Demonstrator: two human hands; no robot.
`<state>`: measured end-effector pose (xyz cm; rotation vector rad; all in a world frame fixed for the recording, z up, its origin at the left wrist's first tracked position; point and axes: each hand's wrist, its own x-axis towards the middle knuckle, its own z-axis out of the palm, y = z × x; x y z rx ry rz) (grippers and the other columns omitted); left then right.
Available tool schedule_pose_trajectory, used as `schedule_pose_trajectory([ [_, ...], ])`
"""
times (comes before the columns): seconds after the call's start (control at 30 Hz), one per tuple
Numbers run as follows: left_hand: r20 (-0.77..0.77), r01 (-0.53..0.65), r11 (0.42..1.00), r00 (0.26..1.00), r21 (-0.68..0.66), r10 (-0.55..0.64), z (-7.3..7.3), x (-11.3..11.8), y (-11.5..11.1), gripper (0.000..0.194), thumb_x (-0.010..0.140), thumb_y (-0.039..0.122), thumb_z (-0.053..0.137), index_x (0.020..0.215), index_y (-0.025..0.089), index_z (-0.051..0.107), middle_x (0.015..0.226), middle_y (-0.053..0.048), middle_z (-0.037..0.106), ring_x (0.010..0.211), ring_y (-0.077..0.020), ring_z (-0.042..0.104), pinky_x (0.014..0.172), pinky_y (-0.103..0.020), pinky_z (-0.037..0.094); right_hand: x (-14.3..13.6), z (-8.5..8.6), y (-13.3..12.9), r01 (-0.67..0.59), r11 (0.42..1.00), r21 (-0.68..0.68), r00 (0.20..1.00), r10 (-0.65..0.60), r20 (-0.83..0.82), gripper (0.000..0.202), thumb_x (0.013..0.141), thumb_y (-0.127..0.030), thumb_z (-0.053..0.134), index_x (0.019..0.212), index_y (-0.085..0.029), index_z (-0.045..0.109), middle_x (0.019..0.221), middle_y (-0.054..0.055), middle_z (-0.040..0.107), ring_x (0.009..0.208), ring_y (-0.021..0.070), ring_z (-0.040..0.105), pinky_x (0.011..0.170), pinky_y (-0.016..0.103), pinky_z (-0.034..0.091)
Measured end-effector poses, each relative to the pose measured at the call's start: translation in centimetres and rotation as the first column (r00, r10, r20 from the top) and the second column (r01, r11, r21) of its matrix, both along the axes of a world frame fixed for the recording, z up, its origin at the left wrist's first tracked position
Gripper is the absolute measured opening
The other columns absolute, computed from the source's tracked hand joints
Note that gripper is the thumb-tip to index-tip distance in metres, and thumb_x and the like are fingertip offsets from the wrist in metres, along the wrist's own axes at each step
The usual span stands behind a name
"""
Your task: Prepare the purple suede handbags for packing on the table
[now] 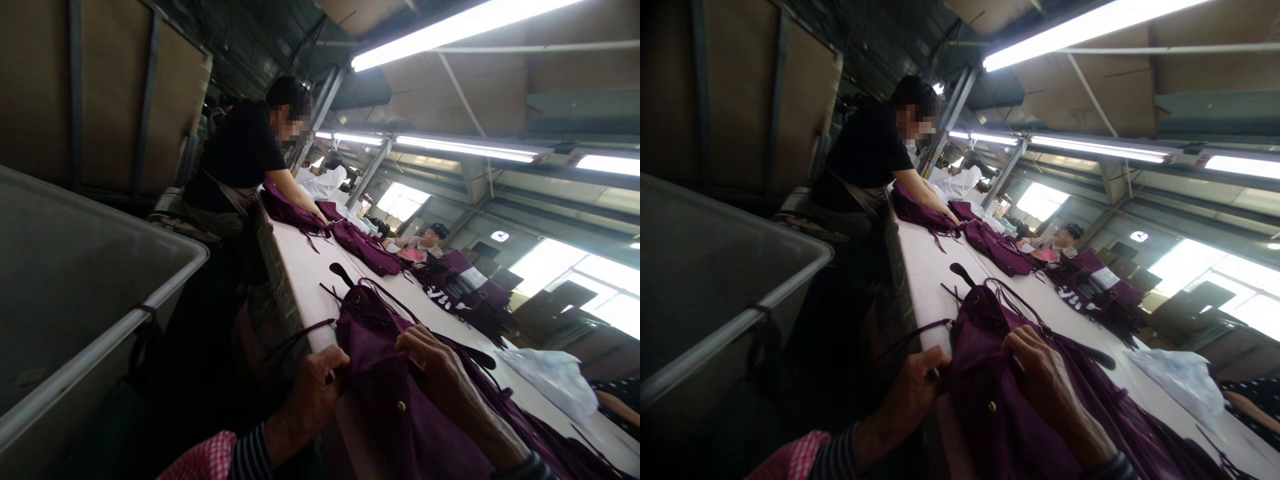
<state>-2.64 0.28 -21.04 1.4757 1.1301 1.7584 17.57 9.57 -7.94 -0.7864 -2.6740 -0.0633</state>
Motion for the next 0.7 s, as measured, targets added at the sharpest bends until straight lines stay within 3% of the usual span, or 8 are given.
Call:
schedule_pose_trajectory([
  [0.1, -0.470, -0.087, 0.959, 0.857, 0.269, 0.209, -0.2, -2.4, -0.9, 0.021, 0.097, 0.012, 0.049, 0.083, 0.017, 0.064, 0.081, -0.003, 0.064, 0.076, -0.0168, 0.058, 0.069, -0.028, 0.044, -0.2, 0.3, -0.1, -0.004, 1.000, 0.020, 1.000, 0.004, -0.002, 0.023, 0.100, -0.027, 0.048, 0.078, -0.023, 0.055, 0.081, 0.003, 0.061, 0.075, 0.0183, 0.054, 0.065, 0.029, 0.039],
  [0.17, -0.635, -0.085, 0.926, 0.705, 0.367, 0.317, -0.3, -3.9, -2.3, 0.023, 0.097, 0.008, 0.043, 0.095, 0.019, 0.064, 0.089, -0.005, 0.067, 0.083, -0.0204, 0.061, 0.078, -0.033, 0.049, -0.6, 0.3, -0.1, -0.021, 0.999, 0.024, 1.000, 0.021, 0.014, 0.023, 0.100, -0.025, 0.047, 0.078, -0.023, 0.055, 0.081, 0.003, 0.061, 0.076, 0.0186, 0.053, 0.067, 0.030, 0.039],
  [0.2, -0.659, -0.082, 0.927, 0.680, 0.366, 0.320, -0.3, -4.3, -2.9, 0.023, 0.096, 0.007, 0.043, 0.099, 0.020, 0.062, 0.093, -0.005, 0.068, 0.087, -0.0215, 0.061, 0.083, -0.036, 0.050, -0.8, 0.2, -0.1, -0.035, 0.999, 0.027, 0.999, 0.035, 0.025, 0.023, 0.099, -0.023, 0.046, 0.077, -0.023, 0.054, 0.081, 0.004, 0.061, 0.077, 0.0189, 0.053, 0.067, 0.030, 0.040],
  [0.37, -0.416, -0.058, 0.986, 0.901, 0.156, 0.119, -1.8, -3.2, -3.5, 0.023, 0.087, 0.007, 0.056, 0.103, 0.022, 0.054, 0.115, -0.006, 0.065, 0.105, -0.0209, 0.063, 0.092, -0.032, 0.053, -2.2, -0.1, 0.4, -0.058, 0.998, 0.021, 0.998, 0.058, -0.004, 0.019, 0.094, -0.017, 0.047, 0.076, -0.022, 0.051, 0.081, 0.004, 0.059, 0.075, 0.0188, 0.050, 0.068, 0.030, 0.038],
  [0.5, -0.372, -0.113, 0.936, 0.896, 0.334, 0.241, -3.0, -1.3, -0.6, 0.018, 0.093, 0.017, 0.056, 0.110, 0.021, 0.054, 0.112, -0.009, 0.066, 0.104, -0.0240, 0.062, 0.090, -0.038, 0.053, -2.6, 0.4, 0.9, -0.062, 0.997, -0.040, 0.993, 0.057, -0.101, 0.019, 0.081, -0.007, 0.048, 0.070, -0.022, 0.047, 0.075, 0.000, 0.055, 0.071, 0.0170, 0.048, 0.064, 0.029, 0.035],
  [0.53, -0.367, -0.142, 0.923, 0.888, 0.358, 0.278, -2.9, -1.2, 0.2, 0.009, 0.096, 0.017, 0.051, 0.103, 0.021, 0.056, 0.105, -0.008, 0.066, 0.099, -0.0232, 0.062, 0.086, -0.037, 0.053, -2.5, 0.6, 1.0, -0.064, 0.997, -0.049, 0.992, 0.058, -0.114, 0.018, 0.078, -0.006, 0.048, 0.070, -0.022, 0.047, 0.074, 0.000, 0.055, 0.070, 0.0168, 0.048, 0.063, 0.028, 0.034],
  [0.6, -0.370, -0.155, 0.910, 0.877, 0.386, 0.306, -2.3, -1.6, 1.1, 0.017, 0.100, 0.017, 0.043, 0.089, 0.020, 0.056, 0.098, -0.007, 0.066, 0.094, -0.0218, 0.061, 0.081, -0.035, 0.052, -2.3, 1.0, 1.1, -0.065, 0.997, -0.051, 0.990, 0.058, -0.130, 0.018, 0.074, -0.004, 0.047, 0.070, -0.022, 0.048, 0.074, -0.001, 0.055, 0.070, 0.0164, 0.048, 0.064, 0.028, 0.034],
  [0.7, -0.397, -0.059, 0.904, 0.885, 0.424, 0.245, -1.3, -2.7, 1.3, 0.022, 0.101, 0.014, 0.038, 0.092, 0.020, 0.057, 0.114, -0.010, 0.067, 0.110, -0.0223, 0.061, 0.095, -0.037, 0.052, -2.0, 1.4, 1.0, -0.050, 0.998, -0.046, 0.990, 0.043, -0.133, 0.019, 0.069, -0.003, 0.046, 0.072, -0.021, 0.051, 0.077, 0.000, 0.056, 0.073, 0.0168, 0.049, 0.066, 0.029, 0.035],
])
